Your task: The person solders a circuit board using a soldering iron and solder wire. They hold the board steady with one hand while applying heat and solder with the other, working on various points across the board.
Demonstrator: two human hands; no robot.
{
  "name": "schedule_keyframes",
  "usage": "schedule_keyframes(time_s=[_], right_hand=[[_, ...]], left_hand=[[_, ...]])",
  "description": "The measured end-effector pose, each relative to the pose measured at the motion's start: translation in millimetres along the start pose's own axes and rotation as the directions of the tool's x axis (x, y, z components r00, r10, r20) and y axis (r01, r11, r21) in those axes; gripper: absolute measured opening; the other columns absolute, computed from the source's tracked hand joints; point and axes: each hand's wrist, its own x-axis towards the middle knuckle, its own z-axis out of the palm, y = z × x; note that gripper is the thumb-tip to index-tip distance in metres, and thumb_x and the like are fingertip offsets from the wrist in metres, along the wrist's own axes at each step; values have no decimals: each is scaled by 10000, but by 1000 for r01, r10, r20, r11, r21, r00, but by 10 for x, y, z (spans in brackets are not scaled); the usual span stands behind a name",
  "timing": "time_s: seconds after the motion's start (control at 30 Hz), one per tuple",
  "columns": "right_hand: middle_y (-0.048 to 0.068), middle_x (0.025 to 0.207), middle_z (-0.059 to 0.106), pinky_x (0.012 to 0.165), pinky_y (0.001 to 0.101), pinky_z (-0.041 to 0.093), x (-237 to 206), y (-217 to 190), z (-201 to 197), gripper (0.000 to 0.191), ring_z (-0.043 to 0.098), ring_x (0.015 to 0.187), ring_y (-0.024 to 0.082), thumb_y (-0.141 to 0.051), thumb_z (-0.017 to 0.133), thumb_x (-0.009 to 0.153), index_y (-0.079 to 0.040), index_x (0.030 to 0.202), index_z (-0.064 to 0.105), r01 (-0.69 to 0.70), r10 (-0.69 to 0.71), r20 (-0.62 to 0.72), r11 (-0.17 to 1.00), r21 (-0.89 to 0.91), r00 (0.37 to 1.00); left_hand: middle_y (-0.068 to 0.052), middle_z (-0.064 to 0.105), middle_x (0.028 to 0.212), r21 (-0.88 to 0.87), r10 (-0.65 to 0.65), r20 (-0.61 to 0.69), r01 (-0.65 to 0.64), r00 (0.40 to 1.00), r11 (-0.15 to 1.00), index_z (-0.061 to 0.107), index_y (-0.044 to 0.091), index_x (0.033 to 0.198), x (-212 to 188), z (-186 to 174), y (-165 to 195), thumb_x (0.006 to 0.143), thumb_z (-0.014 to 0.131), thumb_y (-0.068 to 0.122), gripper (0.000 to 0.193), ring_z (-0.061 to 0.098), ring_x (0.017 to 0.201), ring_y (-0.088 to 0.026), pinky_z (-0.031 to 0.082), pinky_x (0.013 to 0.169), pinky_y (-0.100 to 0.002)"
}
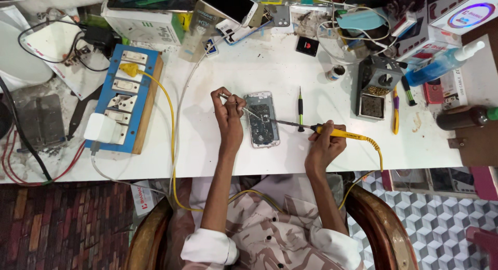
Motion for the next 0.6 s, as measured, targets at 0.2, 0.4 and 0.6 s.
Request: schedule_keyframes(time_s=[0.2,0.4,0.6], right_hand=[[33,678,530,474,238,382,34,-1,8,274,478,511,85,-149,539,1104,-60,849,490,-37,38,41,999,-14,998],[33,680,528,475,243,397,56,18,2,262,504,508,91,-160,532,1097,-70,856,481,-107,108,-10,994,25,994],[32,701,531,502,243,407,79,44,-16,257,483,526,81,-160,538,1105,-62,872,487,-41,42,-31,999,9,999]], left_hand=[[2,512,775,48,16,3,-16,1000,999,393,122,1167,-5,3,-2,1134,470,336,230,443,732,-55,309,628,-230],[8,513,783,35,5,1,-5,1000,999,402,124,1182,7,8,-13,1129,484,336,233,447,734,-53,304,627,-230],[7,509,775,24,8,13,-8,1000,1000,407,129,1193,13,35,-31,1133,489,327,223,445,733,-54,299,626,-232]])
